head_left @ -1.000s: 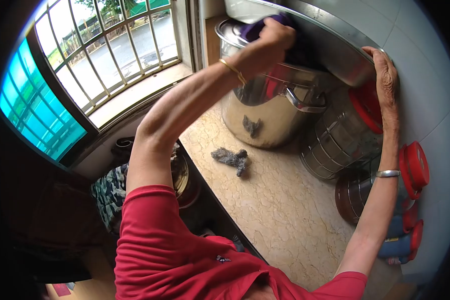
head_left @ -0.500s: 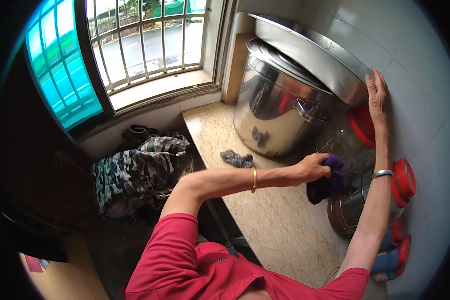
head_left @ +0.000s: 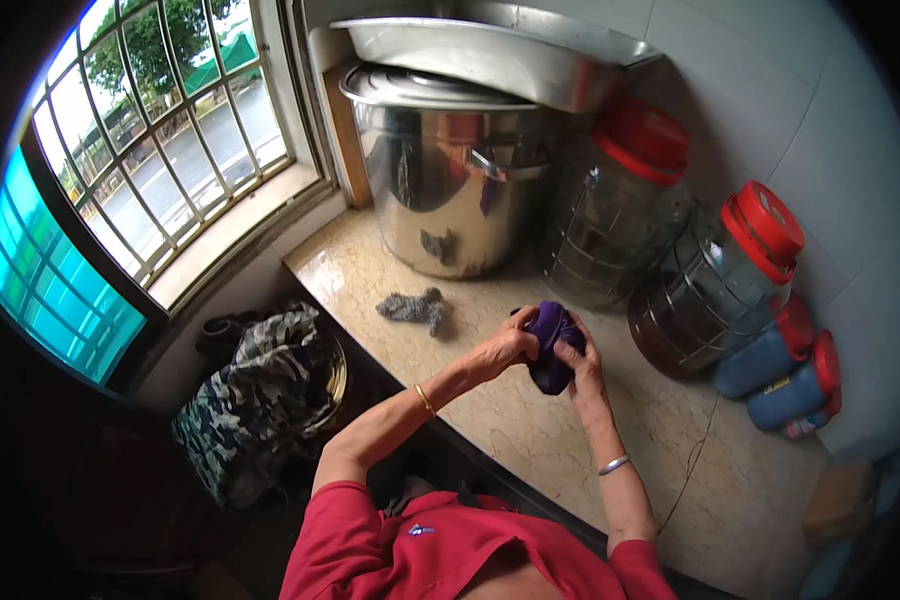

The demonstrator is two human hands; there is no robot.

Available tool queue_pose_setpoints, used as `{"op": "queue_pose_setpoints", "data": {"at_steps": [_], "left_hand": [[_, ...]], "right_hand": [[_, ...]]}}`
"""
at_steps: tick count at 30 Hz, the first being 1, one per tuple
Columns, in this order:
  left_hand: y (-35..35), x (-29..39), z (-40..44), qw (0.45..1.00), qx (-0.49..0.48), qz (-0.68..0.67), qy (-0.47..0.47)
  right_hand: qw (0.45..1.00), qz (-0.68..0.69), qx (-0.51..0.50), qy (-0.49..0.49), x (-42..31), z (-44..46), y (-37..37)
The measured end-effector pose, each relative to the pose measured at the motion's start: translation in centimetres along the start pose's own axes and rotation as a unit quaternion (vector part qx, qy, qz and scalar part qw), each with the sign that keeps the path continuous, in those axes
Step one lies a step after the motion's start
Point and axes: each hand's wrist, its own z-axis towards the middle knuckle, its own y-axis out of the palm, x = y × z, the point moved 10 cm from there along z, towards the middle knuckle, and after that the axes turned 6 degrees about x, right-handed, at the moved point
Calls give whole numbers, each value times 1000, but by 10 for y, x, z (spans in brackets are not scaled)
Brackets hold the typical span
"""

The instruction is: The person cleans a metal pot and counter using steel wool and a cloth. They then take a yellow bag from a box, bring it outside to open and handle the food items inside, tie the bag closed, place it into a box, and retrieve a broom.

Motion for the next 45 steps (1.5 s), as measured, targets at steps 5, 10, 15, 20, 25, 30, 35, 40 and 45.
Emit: {"op": "queue_pose_setpoints", "data": {"at_steps": [5,10,15,20,25,30,35,40,45], "left_hand": [[12,-36,-8,999,-26,28,19],[-70,-40,-73,919,252,221,205],[-153,-54,-168,819,437,294,227],[-179,5,-138,637,440,562,289],[-225,5,-61,648,391,619,210],[-230,17,-54,597,368,663,261],[-213,37,-50,588,361,673,268],[-201,41,-40,592,328,690,256],[-210,18,-32,567,300,723,258]], "right_hand": [[992,-5,124,38,-11,-17,-39],[956,-239,150,-82,-32,-3,-101],[783,-603,46,-144,31,22,-111],[773,-568,-61,-274,60,62,-22],[793,-486,-114,-349,69,59,114],[790,-456,-262,-316,91,-13,174],[804,-428,-282,-302,69,-65,131],[823,-497,-138,-238,22,-116,-14],[843,-472,247,-77,-40,-226,-252]]}}
